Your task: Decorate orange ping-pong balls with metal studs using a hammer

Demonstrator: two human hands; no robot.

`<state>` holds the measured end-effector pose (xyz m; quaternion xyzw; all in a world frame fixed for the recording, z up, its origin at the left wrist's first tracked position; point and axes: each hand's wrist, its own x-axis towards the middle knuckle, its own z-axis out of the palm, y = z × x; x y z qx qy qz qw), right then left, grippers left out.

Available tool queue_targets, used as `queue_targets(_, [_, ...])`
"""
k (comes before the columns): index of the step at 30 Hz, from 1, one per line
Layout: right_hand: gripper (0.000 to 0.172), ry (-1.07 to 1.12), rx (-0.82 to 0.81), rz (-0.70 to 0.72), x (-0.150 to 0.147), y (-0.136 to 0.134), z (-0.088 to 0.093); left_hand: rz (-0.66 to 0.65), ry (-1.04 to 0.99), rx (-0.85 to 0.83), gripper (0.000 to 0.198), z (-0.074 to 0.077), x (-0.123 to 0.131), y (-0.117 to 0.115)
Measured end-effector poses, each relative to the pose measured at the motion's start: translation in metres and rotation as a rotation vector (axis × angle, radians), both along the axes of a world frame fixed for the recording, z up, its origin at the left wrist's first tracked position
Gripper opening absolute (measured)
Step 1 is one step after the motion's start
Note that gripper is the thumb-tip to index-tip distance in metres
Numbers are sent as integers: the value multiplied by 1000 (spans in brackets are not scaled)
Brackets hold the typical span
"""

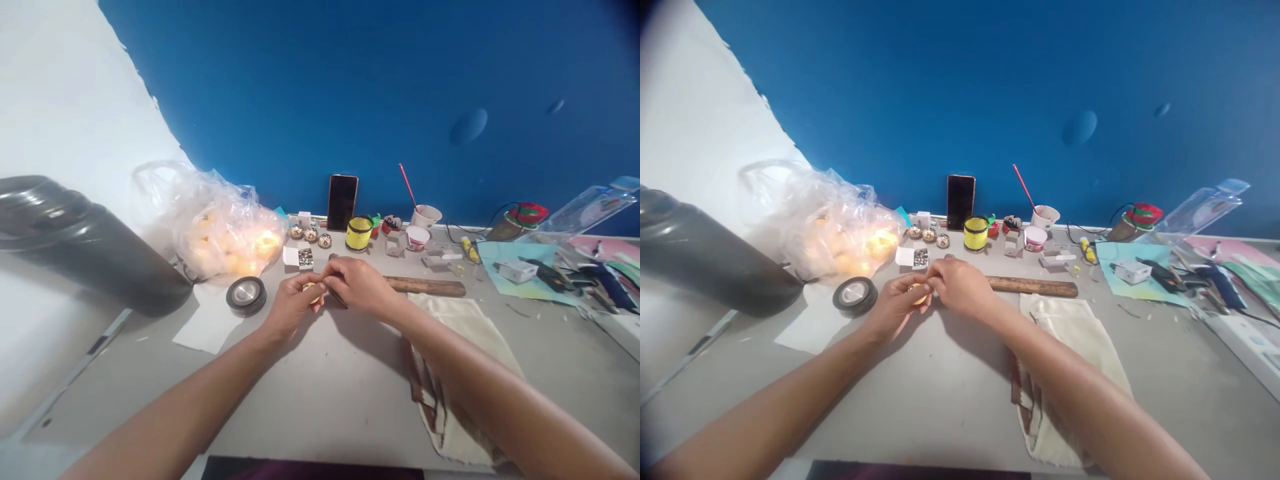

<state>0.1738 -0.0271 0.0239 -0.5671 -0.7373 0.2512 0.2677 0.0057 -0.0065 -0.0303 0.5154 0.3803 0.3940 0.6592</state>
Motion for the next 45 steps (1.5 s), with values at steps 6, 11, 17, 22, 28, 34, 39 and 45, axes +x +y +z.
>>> queue_targets(6, [11,232,-73,-46,6,-11,-17,-86,-4,-57,24,1,2,-2])
queue_targets(11, [10,396,-73,-25,9,-13,-30,-74,3,-71,21,0,3,-1])
queue_targets(17, [8,471,-58,-78,10,-12,-40,-74,63,-55,21,-1,1,1])
queue_targets(22, [9,425,3,-67,9,-11,-42,-67,104,-41,23,-1,1,1])
queue_targets(28, [8,457,2,-122,10,-12,-44,-77,64,-85,23,1,1,1])
queue_targets(34, [11,762,-240,-204,17,-5,-45,-30,180,39,36,3,-1,-1])
queue_targets(39, [23,981,-380,-126,18,-4,-44,-62,154,114,40,3,1,-2])
queue_targets(45, [25,1003,-433,-70,17,-6,-40,18,250,269,33,-3,-1,0])
